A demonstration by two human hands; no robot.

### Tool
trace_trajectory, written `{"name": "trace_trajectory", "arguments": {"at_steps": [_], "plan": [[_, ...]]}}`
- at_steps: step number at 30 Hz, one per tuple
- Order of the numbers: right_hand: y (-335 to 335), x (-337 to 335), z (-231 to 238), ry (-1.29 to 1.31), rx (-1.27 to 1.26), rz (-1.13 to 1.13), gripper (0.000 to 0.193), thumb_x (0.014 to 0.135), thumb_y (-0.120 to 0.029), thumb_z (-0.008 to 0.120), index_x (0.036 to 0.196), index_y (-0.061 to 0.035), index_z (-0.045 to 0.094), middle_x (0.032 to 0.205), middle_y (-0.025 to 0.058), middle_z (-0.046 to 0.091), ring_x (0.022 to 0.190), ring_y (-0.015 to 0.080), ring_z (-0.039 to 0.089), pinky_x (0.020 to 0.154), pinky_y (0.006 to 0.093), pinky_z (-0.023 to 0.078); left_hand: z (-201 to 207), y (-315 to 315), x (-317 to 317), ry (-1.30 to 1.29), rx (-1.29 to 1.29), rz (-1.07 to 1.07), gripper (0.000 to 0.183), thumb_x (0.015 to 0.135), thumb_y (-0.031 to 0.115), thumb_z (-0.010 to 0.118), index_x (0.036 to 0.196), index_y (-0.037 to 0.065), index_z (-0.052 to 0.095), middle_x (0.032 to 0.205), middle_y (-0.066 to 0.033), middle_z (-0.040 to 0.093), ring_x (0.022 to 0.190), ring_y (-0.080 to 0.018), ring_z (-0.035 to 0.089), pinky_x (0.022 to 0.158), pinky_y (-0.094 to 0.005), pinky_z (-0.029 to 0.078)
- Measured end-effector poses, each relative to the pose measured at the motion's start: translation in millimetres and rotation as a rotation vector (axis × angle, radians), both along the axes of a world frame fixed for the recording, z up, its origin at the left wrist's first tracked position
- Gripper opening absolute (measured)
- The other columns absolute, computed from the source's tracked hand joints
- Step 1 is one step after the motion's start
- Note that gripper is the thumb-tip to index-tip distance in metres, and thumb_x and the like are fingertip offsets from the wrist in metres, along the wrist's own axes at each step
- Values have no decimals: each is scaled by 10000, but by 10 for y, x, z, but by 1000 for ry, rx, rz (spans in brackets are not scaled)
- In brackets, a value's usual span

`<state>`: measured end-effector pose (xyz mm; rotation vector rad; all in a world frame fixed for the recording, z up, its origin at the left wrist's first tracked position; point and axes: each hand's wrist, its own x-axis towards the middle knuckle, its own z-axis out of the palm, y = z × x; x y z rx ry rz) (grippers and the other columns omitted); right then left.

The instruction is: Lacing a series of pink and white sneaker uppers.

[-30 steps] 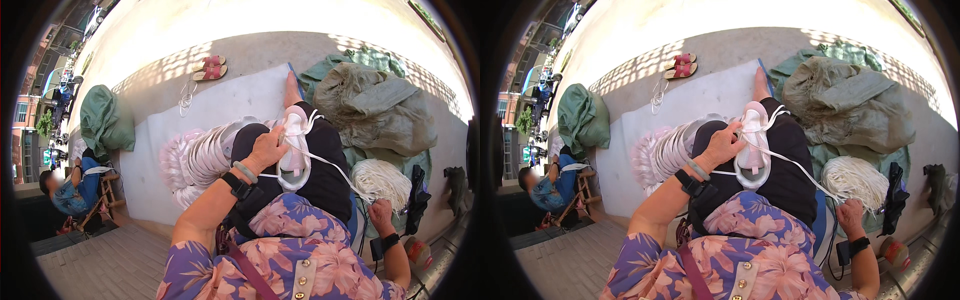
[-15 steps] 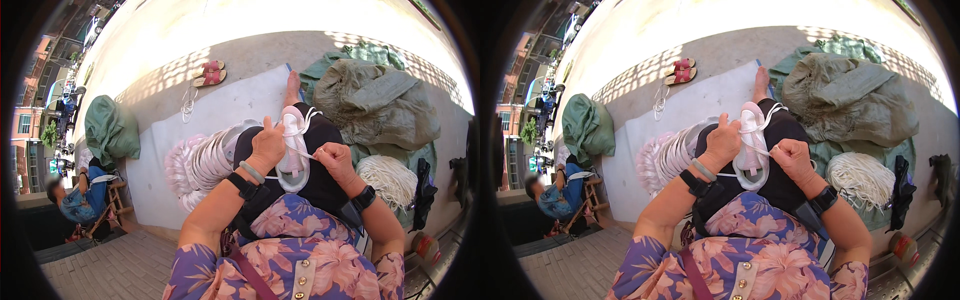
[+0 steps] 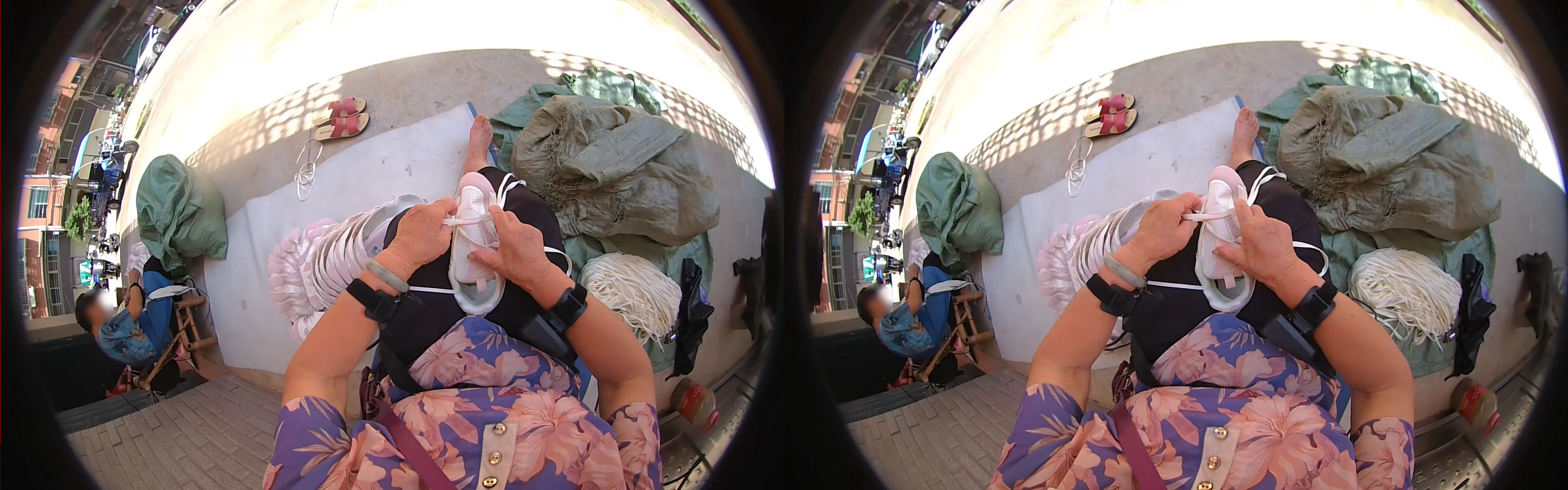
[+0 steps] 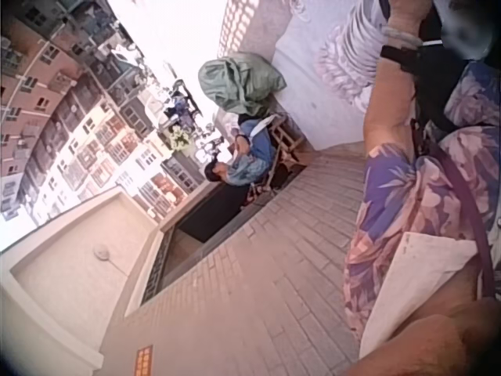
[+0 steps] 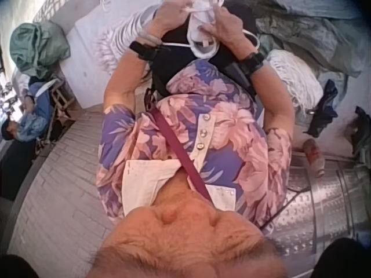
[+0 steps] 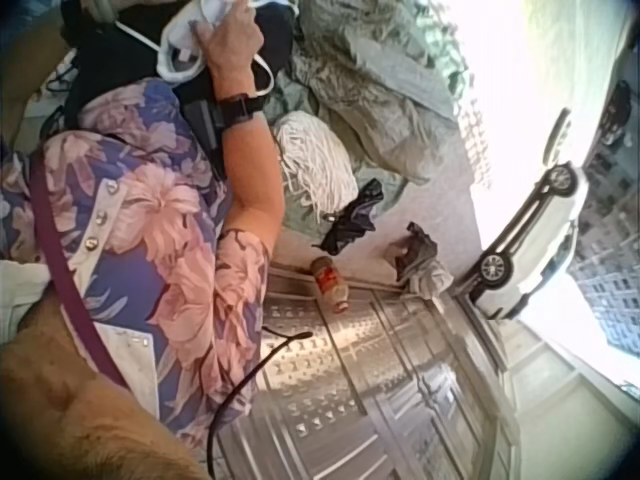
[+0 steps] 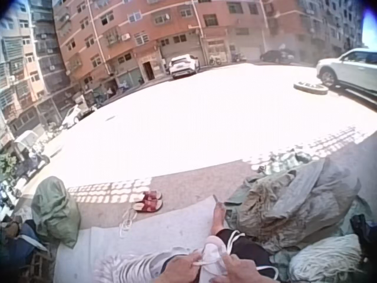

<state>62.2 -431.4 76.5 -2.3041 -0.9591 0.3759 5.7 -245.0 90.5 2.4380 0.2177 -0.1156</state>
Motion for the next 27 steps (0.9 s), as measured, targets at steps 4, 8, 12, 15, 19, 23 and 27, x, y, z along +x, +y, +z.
{"name": "trace_trajectory", "arguments": {"at_steps": [4,8,12,15,19,23,27], "plan": [[17,-31,-18,54,-51,-38,699,629,-333,717,1161,21,434,982,182,555,854,334,579,725,392,464,0,198,-63,-88,-4,-10,131,728,43,549,838,33,620,738,-137,605,650,-329,585,615,-370,469],[18,-69,-32,81,-44,-72,676,637,-311,708,1157,27,439,951,176,563,839,323,580,719,387,465,-147,145,-97,-267,149,-13,134,718,25,537,818,34,626,723,-127,600,700,-312,592,633,-371,465],[9,-87,-37,38,-17,-93,631,642,-299,705,1124,28,461,887,165,575,804,311,589,694,381,468,-299,152,-114,-300,182,80,123,712,30,535,804,28,618,718,-143,598,722,-311,591,643,-362,467],[9,-92,23,113,-106,-65,627,686,-307,681,1130,51,421,891,193,574,802,340,594,679,401,480,-378,170,-137,-261,164,153,113,715,52,538,801,27,607,711,-139,598,699,-316,588,632,-371,465],[-2,-102,8,101,-92,-99,623,685,-314,682,1117,62,437,900,195,579,806,337,598,688,396,483,-389,168,-95,-34,-412,396,126,690,48,557,806,30,603,689,-133,599,683,-303,591,631,-373,464],[3,-91,20,119,-112,-99,627,684,-324,682,1112,68,446,920,198,578,820,333,599,691,391,485,-334,161,-95,-52,-205,386,122,669,27,567,785,29,607,707,-136,600,689,-299,593,639,-373,467],[-6,-100,12,104,-111,-97,642,682,-332,682,1120,68,437,919,195,574,816,330,599,683,389,487,-400,147,-132,-238,143,228,141,659,34,612,798,14,622,653,-116,598,597,-243,581,586,-321,463]]}}
